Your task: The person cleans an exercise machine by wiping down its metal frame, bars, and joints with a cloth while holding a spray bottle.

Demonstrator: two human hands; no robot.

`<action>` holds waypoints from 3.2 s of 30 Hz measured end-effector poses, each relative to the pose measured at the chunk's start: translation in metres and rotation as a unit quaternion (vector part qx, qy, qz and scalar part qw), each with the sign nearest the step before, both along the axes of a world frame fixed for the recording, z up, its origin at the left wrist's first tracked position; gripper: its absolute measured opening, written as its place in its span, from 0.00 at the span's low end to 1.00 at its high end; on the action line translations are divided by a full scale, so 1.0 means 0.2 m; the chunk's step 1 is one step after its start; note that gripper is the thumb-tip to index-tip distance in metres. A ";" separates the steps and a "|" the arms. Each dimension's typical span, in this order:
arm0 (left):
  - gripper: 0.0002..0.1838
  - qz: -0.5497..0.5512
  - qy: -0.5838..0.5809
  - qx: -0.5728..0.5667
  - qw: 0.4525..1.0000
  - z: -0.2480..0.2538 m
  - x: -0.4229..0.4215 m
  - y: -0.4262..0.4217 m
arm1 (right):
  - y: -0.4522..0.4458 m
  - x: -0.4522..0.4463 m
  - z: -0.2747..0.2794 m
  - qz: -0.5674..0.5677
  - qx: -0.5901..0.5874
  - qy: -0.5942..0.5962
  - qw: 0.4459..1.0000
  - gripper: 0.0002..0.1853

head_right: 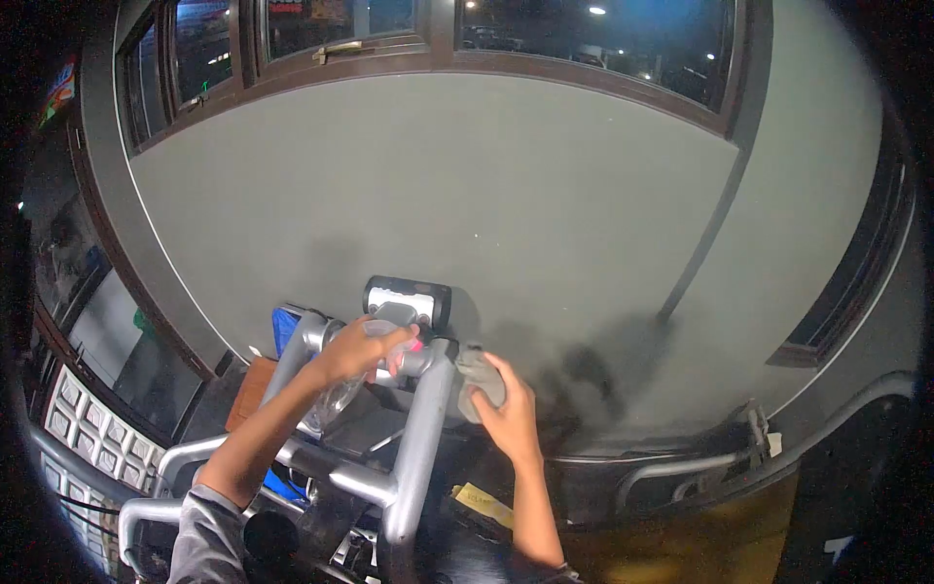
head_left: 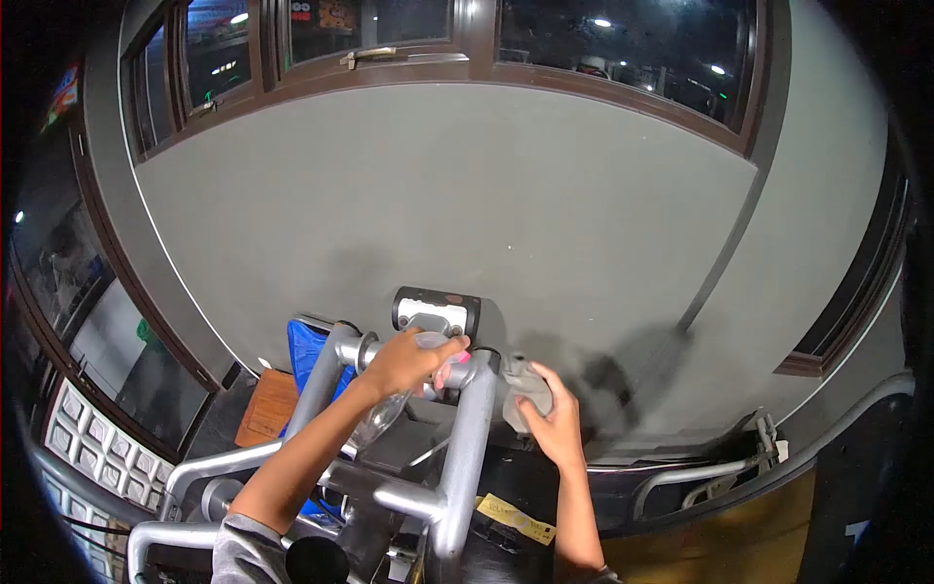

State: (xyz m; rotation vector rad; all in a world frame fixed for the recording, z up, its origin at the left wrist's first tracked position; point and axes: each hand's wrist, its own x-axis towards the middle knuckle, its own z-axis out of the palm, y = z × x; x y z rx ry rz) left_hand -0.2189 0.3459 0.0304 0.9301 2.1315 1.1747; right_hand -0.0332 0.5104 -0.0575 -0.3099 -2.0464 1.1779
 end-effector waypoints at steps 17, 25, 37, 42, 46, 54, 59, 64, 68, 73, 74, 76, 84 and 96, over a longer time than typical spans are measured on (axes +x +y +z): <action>0.22 0.000 -0.167 0.080 0.983 -0.18 -0.17 -0.05 | -0.03 -0.12 0.21 0.112 0.243 -0.157 0.951 0.19; 0.22 0.024 -0.190 0.120 0.974 -0.22 -0.18 -0.07 | 0.22 -0.60 0.24 0.117 0.276 -0.197 0.933 0.14; 0.22 0.022 -0.178 0.128 0.976 -0.23 -0.18 -0.09 | 0.37 -0.53 -0.15 0.139 -0.311 -0.204 0.918 0.09; 0.23 0.010 -0.173 0.129 0.976 -0.23 -0.17 -0.09 | 0.14 -0.39 -0.28 0.011 -0.381 0.001 0.924 0.15; 0.23 0.005 -0.172 0.127 0.977 -0.24 -0.17 -0.08 | -0.06 -0.30 -0.28 -0.087 -0.290 0.032 0.953 0.21; 0.27 0.007 -0.123 0.089 0.988 -0.23 -0.16 -0.10 | -0.24 0.00 -0.24 -0.053 -0.078 0.007 0.995 0.18; 0.23 -0.016 -0.168 0.155 0.973 -0.27 -0.19 -0.10 | -0.30 0.05 -0.16 -0.046 -0.009 0.010 0.999 0.16; 0.23 -0.075 -0.136 0.128 0.979 -0.24 -0.22 -0.12 | -0.08 -0.21 -0.11 -0.098 0.073 0.041 0.992 0.16; 0.24 -0.110 -0.143 0.084 0.980 -0.25 -0.24 -0.13 | -0.06 -0.24 0.00 -0.088 0.080 -0.010 0.993 0.16; 0.26 -0.121 -0.154 0.093 0.976 -0.26 -0.24 -0.14 | -0.18 -0.06 0.11 0.059 0.180 -0.068 0.980 0.16; 0.26 -0.123 -0.158 0.090 0.976 -0.26 -0.24 -0.14 | -0.20 -0.03 0.13 0.129 0.194 -0.087 0.968 0.16; 0.26 -0.125 -0.163 0.089 0.975 -0.25 -0.24 -0.14 | -0.20 -0.02 0.17 0.145 0.225 -0.099 0.958 0.15; 0.28 -0.143 -0.164 0.075 0.973 -0.28 -0.28 -0.13 | -0.10 -0.24 0.29 0.100 0.350 -0.167 0.917 0.14; 0.28 -0.154 -0.164 0.065 0.972 -0.27 -0.29 -0.14 | -0.11 -0.34 0.37 0.385 0.377 -0.304 0.785 0.14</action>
